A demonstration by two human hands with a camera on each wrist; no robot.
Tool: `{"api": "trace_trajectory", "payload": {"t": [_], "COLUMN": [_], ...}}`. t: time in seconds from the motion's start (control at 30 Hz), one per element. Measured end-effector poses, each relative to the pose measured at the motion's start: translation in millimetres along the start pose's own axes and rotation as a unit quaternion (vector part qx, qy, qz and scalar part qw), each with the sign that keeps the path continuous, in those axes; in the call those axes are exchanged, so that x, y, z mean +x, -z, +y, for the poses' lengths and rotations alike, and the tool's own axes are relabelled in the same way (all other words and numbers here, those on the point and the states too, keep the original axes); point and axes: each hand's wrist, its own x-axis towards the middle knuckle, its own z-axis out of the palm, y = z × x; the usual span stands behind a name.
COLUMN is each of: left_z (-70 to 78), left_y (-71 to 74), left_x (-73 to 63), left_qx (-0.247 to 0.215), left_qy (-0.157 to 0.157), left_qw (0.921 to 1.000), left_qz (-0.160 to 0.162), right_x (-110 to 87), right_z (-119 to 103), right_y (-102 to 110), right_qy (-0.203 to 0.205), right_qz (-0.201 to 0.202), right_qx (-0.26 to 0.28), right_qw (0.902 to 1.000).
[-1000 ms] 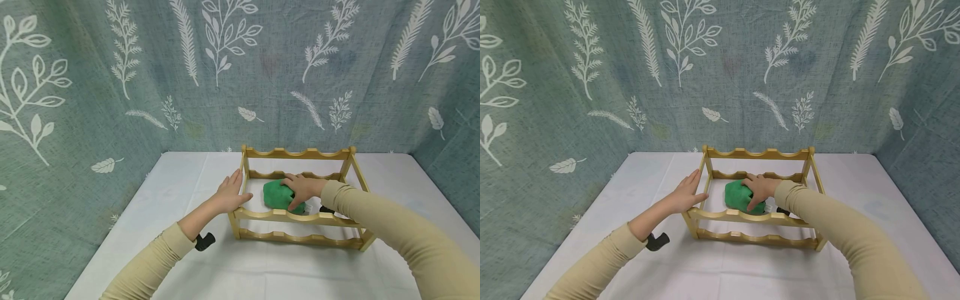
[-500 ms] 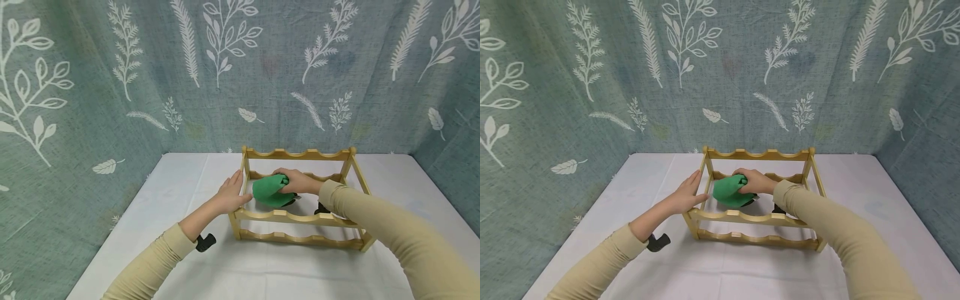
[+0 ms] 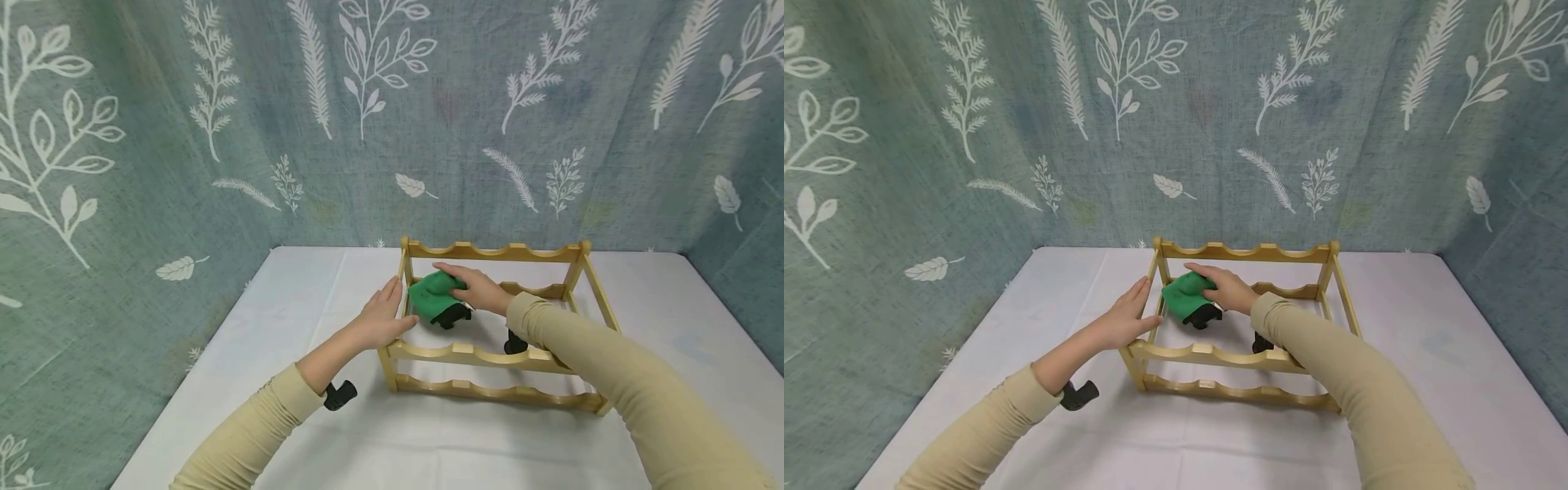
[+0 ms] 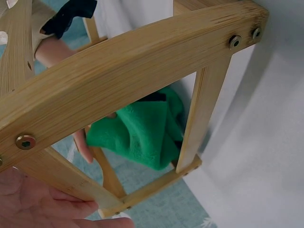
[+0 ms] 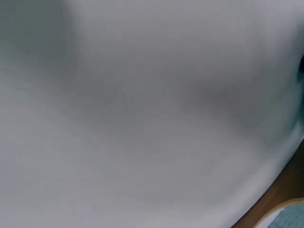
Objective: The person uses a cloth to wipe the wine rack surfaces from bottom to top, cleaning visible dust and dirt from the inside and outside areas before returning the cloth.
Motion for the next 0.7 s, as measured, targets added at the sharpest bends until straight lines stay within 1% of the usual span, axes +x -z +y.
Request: {"api": "trace_trajectory", "payload": {"t": [0.1,0.2,0.3,0.43,0.5,0.57,0.7], "left_z": [1.1,2.3,2.5,2.0,1.9,1.9,2.0], "left_y": [1.0,1.5,1.4,0.9,0.7,0.5,0.0], "left_x": [0.1,0.4,1.2,2.1,2.1,2.1,2.4], "left_qx": [0.004,0.006,0.004,0.003,0.002,0.0,-0.005], "left_qy": [0.002,0.006,0.007,0.004,0.002,0.002,0.003], "left_qw": [1.0,1.0,1.0,1.0,1.0,1.0,1.0], "left_qz": [0.001,-0.002,-0.003,-0.002,-0.002,-0.002,-0.002], "right_x": [-0.3,-0.1,0.8,2.8,4.0,5.9,13.9], "right_z": [2.7,3.5,3.6,4.1,4.1,3.0,0.9], "right_y": [2.0,3.9,5.2,6.5,6.7,6.3,1.6], "right_qy": [0.005,0.004,-0.018,-0.07,-0.085,-0.088,-0.062], "right_qz": [-0.002,-0.018,-0.045,-0.088,-0.103,-0.109,-0.105], "right_qx": [-0.021,-0.041,-0.046,-0.023,-0.008,0.012,0.023], "right_qw": [0.9998,0.999,0.9978,0.9933,0.991,0.9901,0.9923]}}
